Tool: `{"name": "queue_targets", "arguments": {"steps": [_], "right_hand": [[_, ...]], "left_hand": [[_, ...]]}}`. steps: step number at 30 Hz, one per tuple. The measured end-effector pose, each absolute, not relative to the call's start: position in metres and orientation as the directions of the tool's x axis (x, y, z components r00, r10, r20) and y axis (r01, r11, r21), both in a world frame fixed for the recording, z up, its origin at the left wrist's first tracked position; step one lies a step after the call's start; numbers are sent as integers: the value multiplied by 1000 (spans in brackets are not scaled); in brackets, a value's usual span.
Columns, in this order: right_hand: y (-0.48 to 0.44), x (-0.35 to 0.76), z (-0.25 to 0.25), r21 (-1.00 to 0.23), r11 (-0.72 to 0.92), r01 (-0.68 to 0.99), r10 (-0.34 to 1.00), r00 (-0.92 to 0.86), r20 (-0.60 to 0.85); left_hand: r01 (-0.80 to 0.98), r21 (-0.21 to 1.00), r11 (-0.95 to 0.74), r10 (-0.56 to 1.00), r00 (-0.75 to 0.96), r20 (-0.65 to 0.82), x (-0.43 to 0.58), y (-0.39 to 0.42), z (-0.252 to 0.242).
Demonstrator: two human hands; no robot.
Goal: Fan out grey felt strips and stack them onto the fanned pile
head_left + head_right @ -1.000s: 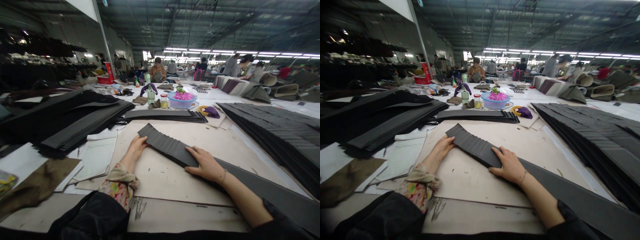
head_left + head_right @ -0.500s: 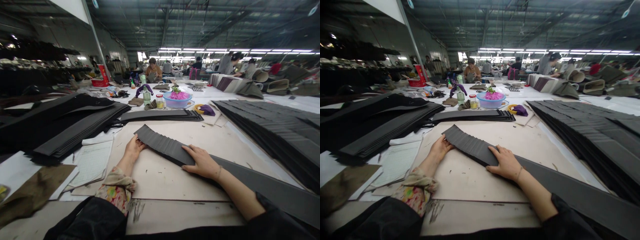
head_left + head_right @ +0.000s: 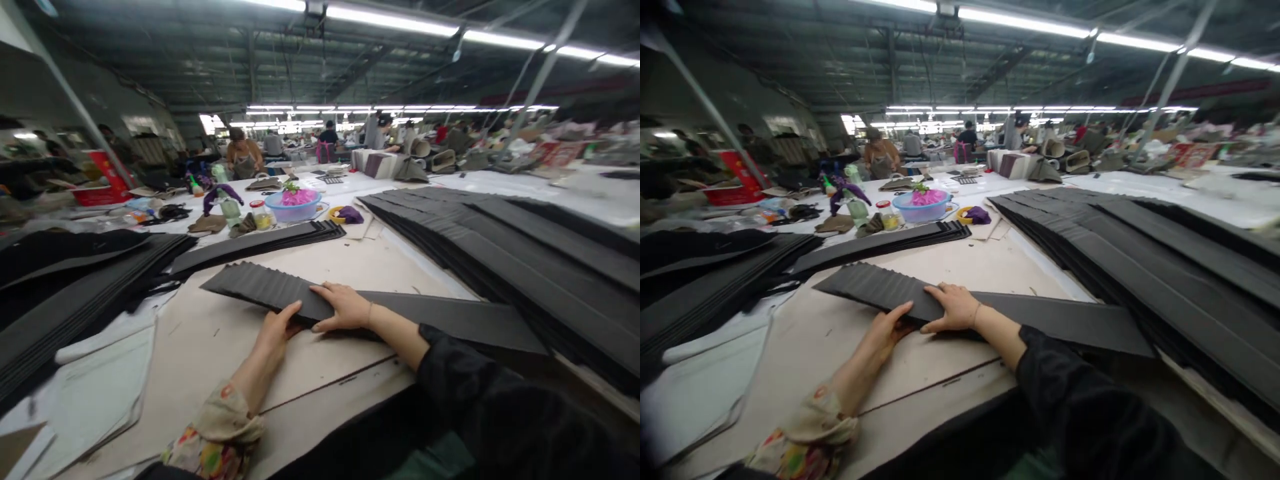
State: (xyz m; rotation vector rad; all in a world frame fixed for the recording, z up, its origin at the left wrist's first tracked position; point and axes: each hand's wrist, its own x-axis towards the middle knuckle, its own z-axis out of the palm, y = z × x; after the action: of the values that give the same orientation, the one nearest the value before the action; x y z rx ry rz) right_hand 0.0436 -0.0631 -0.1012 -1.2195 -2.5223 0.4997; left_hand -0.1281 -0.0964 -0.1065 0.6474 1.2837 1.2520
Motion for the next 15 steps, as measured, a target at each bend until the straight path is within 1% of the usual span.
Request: {"name": "queue_targets", "arguments": {"steps": [2,4,5,6,8,10,12,15], "right_hand": [[-56,56,-87,-565,538,625,779,-625,51],[-47,78,-73,-655,427,623,790,-609,-64],[-43,91,-66,-662,352,662,803,-577,-151],[-41,106,-62,-644,269,717,809,-530,-252],[-44,133,-55,-573,113,812,796,-419,-436],[-53,155,-52,-528,13,849,769,-346,-537],[-66,168,-49,-527,15,850,778,-341,-527],[-86,174,-38,-516,132,846,843,-370,-390]], "left_hand": [[-310,918,246,928,-198,-316,-128,-98,-106],[-328,924,198,936,-216,-277,-128,-99,-106],[-347,921,176,939,-222,-263,-129,-99,-106],[-367,917,159,941,-224,-253,-130,-99,-105],[-398,906,144,949,-205,-241,-131,-99,-104],[-414,898,148,955,-176,-239,-133,-98,-103],[-427,890,160,955,-162,-250,-134,-98,-102],[-450,870,203,940,-160,-302,-132,-99,-98]]}}
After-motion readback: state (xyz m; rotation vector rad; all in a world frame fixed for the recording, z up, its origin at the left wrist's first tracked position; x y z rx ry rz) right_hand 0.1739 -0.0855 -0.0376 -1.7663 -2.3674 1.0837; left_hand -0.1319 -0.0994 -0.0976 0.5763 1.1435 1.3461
